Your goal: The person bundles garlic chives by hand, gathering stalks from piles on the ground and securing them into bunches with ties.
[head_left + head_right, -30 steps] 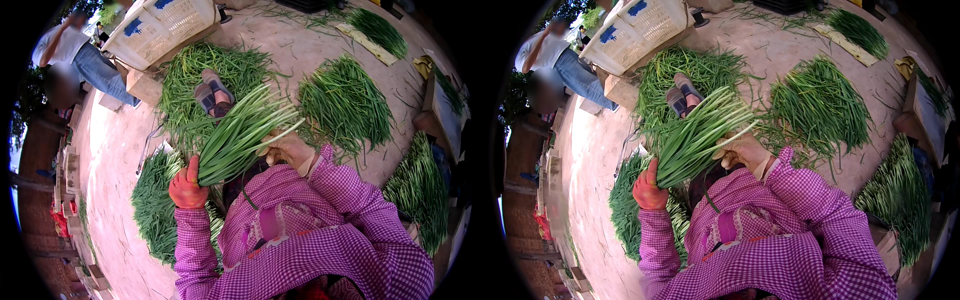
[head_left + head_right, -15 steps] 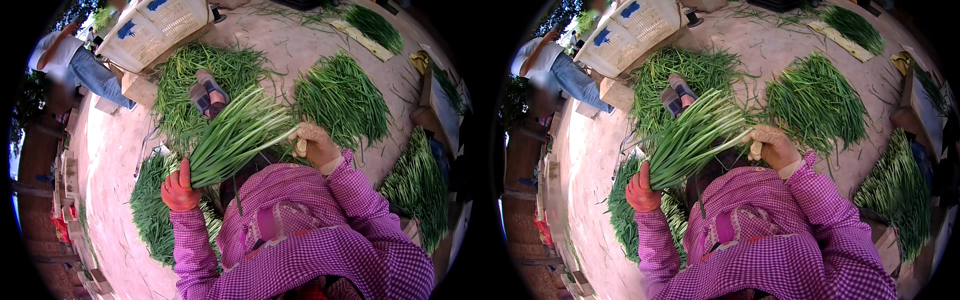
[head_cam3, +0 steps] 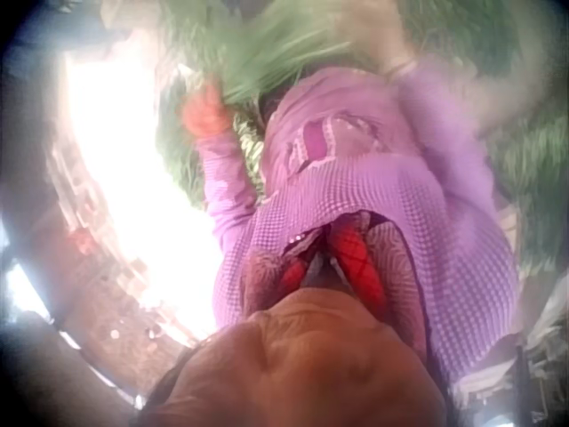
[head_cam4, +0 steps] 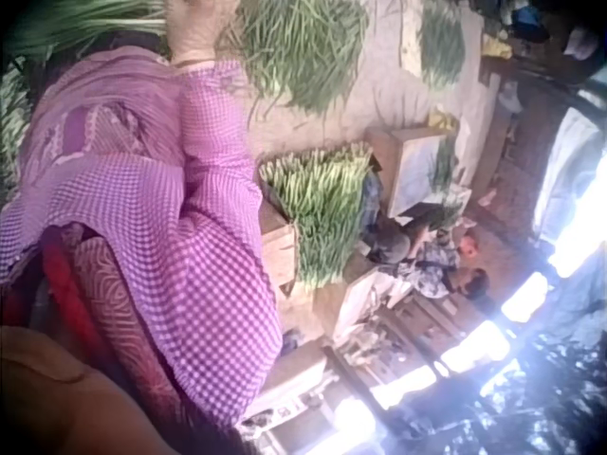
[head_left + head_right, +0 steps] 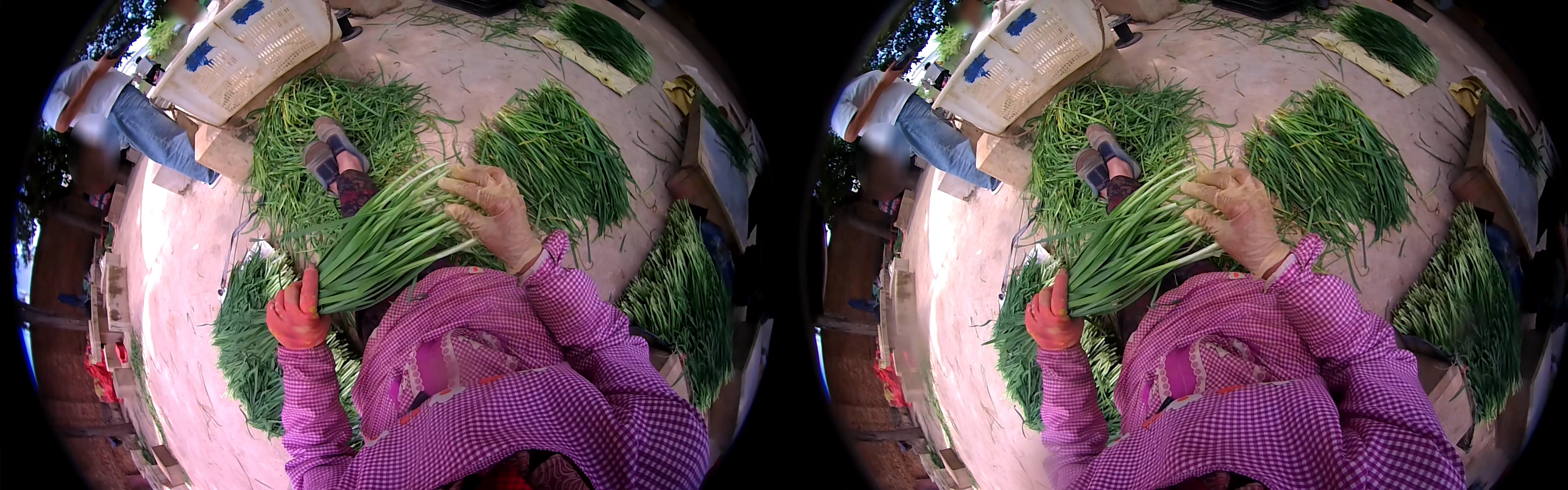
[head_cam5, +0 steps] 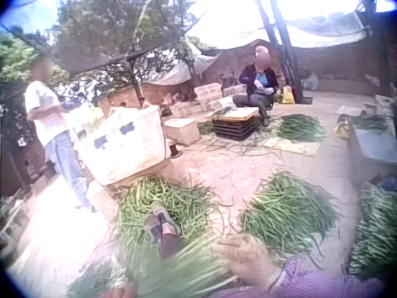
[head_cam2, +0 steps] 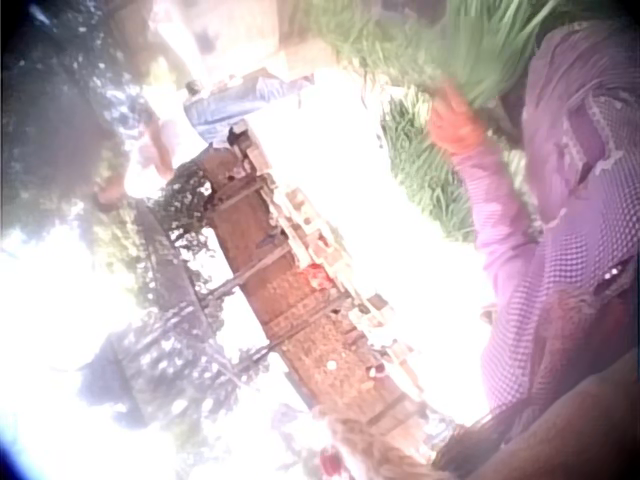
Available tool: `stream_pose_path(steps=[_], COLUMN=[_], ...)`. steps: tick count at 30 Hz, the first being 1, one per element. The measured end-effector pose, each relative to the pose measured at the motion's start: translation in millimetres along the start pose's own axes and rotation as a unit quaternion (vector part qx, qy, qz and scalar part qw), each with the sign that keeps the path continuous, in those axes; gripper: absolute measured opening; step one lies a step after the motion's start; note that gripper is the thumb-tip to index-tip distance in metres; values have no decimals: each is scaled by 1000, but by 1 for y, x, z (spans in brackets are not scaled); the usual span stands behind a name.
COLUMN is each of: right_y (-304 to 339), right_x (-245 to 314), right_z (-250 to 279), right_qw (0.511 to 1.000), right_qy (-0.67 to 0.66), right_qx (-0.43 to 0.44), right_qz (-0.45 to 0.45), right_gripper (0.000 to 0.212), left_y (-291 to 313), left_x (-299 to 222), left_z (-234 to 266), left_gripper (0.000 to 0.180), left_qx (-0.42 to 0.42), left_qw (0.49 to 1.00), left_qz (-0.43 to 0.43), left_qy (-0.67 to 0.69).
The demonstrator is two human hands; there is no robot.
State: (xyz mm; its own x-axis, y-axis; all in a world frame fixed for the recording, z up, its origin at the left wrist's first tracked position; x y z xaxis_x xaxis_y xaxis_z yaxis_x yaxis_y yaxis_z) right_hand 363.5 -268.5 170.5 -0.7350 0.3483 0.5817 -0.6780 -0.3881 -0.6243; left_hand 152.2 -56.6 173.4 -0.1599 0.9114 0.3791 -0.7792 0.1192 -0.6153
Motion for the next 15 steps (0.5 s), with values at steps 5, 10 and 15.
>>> stream_pose_path(steps=[5,10,15], right_y=[9,17,29], right_x=[-21,-73,-99], right_z=[-23,-7,5], right_qw=[943,746,754], right_qy=[-295,-580,-541], right_qx=[43,-39,91], right_qz=[-146,-323,-361], right_gripper=[13,21,42], left_y=[-3,-3,13], left_x=[-8,-6,24], left_z=[-3,-7,-15], left_gripper=[50,54,58], left_qx=[3,-3,17], left_qw=[1000,999,990], left_qz=[-7,15,129], left_qy=[17,39,63])
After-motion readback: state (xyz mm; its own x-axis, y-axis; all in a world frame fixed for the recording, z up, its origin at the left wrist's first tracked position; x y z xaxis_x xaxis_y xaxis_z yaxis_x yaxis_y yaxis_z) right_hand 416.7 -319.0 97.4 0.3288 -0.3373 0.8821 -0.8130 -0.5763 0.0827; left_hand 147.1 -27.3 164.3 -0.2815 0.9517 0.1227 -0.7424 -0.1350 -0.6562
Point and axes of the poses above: each hand's wrist, its own y-axis away from the middle knuckle, its own z-axis out of the back of the hand, x = y × z, the point moved 9 cm from there along -y, towards the middle knuckle, and after that the axes turned 6 degrees about -z, right-handed, at the moved point
